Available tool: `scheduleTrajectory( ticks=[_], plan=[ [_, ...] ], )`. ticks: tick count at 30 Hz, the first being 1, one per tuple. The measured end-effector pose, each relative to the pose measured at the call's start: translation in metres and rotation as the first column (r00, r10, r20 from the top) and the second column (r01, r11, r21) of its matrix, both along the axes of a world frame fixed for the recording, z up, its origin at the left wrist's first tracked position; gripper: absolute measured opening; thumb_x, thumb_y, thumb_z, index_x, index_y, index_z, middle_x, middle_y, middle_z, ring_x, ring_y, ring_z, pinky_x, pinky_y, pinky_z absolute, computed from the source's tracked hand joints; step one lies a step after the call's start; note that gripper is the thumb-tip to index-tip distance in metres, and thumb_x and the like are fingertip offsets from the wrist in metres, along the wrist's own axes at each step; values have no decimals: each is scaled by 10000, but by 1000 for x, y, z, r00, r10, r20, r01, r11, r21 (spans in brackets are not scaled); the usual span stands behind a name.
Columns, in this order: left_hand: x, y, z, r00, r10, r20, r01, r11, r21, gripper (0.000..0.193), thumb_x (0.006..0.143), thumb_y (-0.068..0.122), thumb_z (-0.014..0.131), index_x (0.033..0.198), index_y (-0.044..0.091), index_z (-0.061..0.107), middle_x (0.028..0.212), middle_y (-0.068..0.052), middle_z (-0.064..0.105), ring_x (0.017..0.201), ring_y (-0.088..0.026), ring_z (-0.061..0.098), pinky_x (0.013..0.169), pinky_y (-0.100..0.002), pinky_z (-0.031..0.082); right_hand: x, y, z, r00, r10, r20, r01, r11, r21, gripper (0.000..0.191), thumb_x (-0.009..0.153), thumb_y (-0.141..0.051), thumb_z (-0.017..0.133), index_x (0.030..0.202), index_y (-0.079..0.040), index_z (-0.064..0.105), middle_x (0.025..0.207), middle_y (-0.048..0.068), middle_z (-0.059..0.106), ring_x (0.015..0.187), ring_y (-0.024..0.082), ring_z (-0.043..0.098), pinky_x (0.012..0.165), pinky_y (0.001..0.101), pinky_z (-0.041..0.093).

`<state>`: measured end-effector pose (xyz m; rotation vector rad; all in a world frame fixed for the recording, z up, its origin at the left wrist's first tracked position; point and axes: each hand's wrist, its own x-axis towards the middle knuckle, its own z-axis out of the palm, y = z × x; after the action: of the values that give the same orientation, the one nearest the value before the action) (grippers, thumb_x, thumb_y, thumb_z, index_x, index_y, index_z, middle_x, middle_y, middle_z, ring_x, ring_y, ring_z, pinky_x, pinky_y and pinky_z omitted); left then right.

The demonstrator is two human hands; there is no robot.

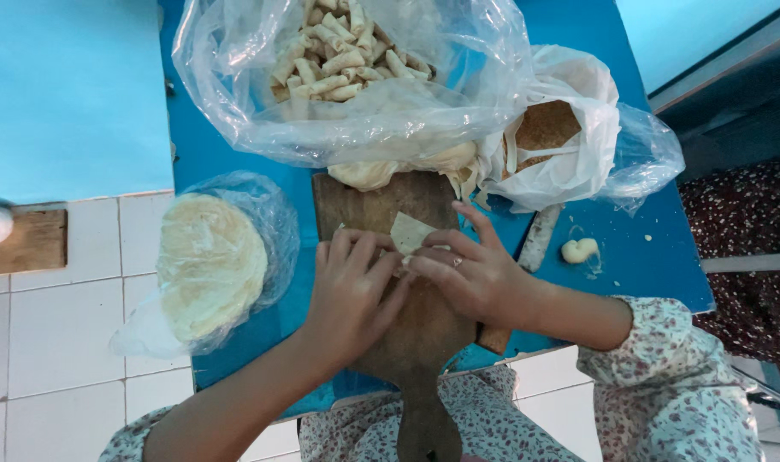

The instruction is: The person folds thin pastry sheets on a wooden board, pressing small pieces together and placing folded pieces aside. They then handle round flat dough discs, stack and wrap them in a plastic bag, and cut a dough piece with a knife on the board.

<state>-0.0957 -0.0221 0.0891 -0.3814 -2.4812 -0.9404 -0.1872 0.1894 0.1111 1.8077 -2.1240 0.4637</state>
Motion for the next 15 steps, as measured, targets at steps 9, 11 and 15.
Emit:
scheduleTrajectory(
  ticks=[9, 11, 15],
  plan=[
    [-3, -1, -4, 992, 86, -93, -97, 988, -121, 231, 804, 164, 766, 1034, 151, 744, 1227, -36, 625, 1139, -301, 544, 887, -508, 377, -8, -8, -7, 965, -105, 241, 123, 990, -62, 425, 893, -13, 766, 1241, -60, 526, 1072, 46, 659, 978, 248, 649, 1130, 649, 349],
    [-4, 0, -6, 990, 102, -94, -114, 985, -132, 210, 823, 173, 768, 1029, 142, 739, 1233, -38, 622, 1150, -297, 545, 898, -511, 379, -7, -7, -9, 957, -124, 262, 154, 984, -94, 398, 896, -18, 771, 1225, -70, 552, 1060, 43, 655, 1003, 256, 655, 1146, 634, 357],
    [-9, -3, -9, 991, 111, -79, -117, 990, -80, 202, 831, 177, 764, 1023, 123, 733, 1225, -73, 613, 1147, -322, 537, 897, -513, 377, -10, -6, -9, 1000, 11, 11, -10, 997, -82, 392, 837, 26, 765, 1181, -56, 596, 1049, 45, 681, 1037, 266, 680, 1136, 644, 337]
  ],
)
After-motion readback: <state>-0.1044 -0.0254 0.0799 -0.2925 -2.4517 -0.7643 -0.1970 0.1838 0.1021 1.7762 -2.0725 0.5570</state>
